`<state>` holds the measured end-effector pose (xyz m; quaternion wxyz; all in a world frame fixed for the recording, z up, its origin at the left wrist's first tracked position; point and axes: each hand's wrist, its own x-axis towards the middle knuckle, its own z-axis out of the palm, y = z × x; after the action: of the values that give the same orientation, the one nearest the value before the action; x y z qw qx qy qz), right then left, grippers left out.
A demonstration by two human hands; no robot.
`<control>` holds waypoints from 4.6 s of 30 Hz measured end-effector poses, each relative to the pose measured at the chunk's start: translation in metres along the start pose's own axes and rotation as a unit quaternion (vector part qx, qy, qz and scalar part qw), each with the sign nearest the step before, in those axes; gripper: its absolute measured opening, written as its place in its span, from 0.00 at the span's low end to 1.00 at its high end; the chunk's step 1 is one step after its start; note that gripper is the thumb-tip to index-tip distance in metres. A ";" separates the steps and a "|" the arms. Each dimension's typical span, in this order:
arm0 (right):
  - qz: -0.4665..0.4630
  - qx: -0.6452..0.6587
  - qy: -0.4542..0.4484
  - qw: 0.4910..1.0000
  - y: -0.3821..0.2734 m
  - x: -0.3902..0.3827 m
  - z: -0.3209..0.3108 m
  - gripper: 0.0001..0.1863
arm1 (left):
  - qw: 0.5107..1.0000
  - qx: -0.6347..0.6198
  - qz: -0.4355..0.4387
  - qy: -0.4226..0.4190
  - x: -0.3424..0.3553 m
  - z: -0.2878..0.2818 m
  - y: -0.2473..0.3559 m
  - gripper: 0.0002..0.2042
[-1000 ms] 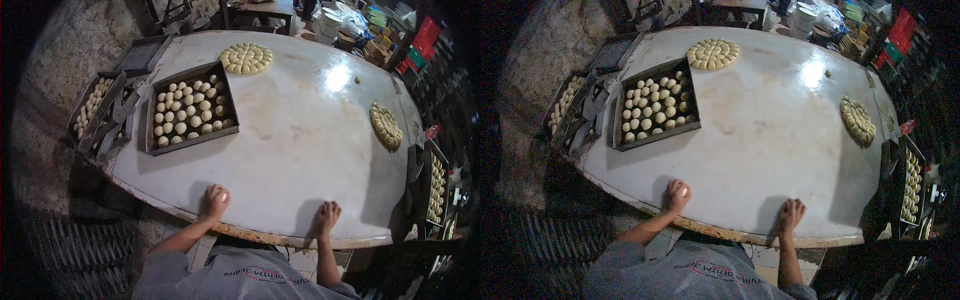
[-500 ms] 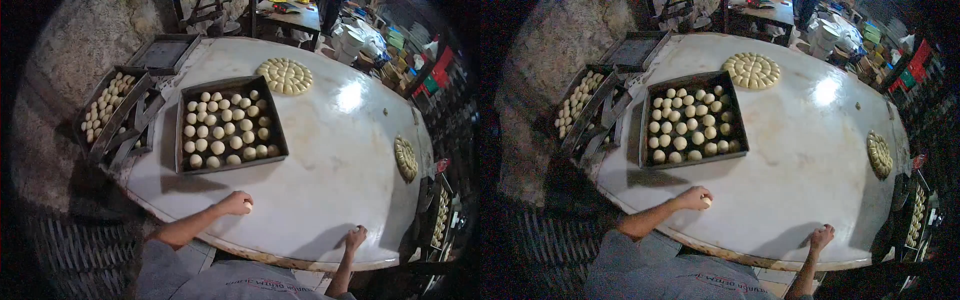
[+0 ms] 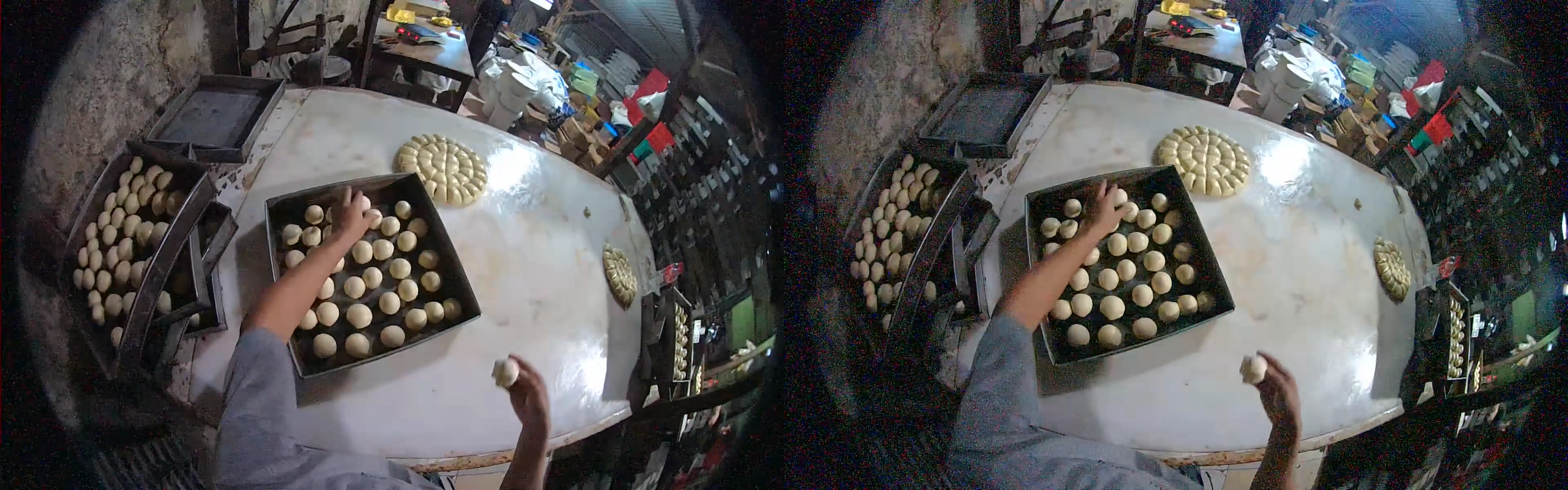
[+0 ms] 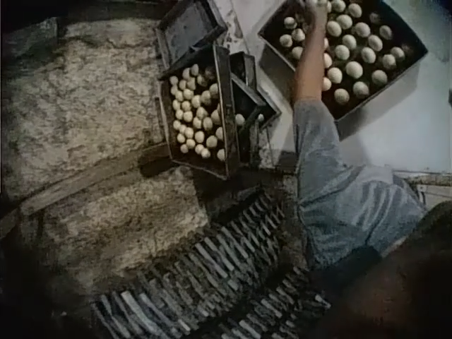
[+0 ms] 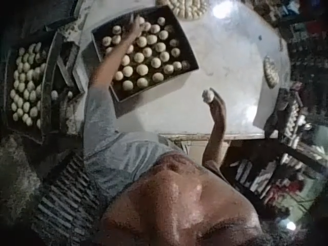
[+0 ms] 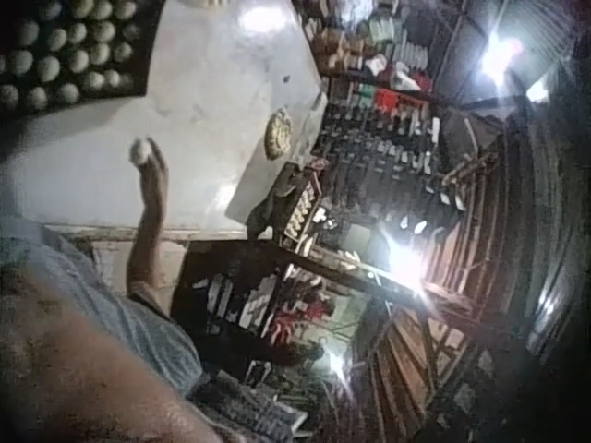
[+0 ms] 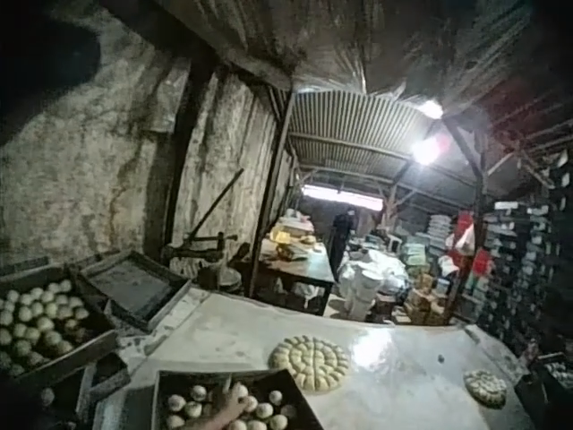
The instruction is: Rolling dough into small balls and placing them into baking trays.
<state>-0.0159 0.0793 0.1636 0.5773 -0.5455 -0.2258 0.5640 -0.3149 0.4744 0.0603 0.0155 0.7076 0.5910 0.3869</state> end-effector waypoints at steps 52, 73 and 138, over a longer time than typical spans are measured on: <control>-0.554 -0.241 -0.134 0.786 0.148 -0.054 0.511 0.38 | 0.713 -0.370 -0.489 0.339 -0.494 -0.409 -0.219 0.19; -0.129 -0.049 -0.239 0.961 0.131 -0.102 0.303 0.46 | 0.624 -0.580 -0.448 0.271 -0.336 -0.454 -0.043 0.29; -0.138 -0.138 -0.050 0.979 0.053 -0.107 0.167 0.18 | 0.605 -0.633 -0.440 0.199 -0.369 -0.404 0.010 0.28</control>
<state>-0.2117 0.0339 0.2050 0.5570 -0.5548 -0.4030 0.4686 -0.5363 -0.0177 0.1522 0.5094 0.0814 0.4273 0.7425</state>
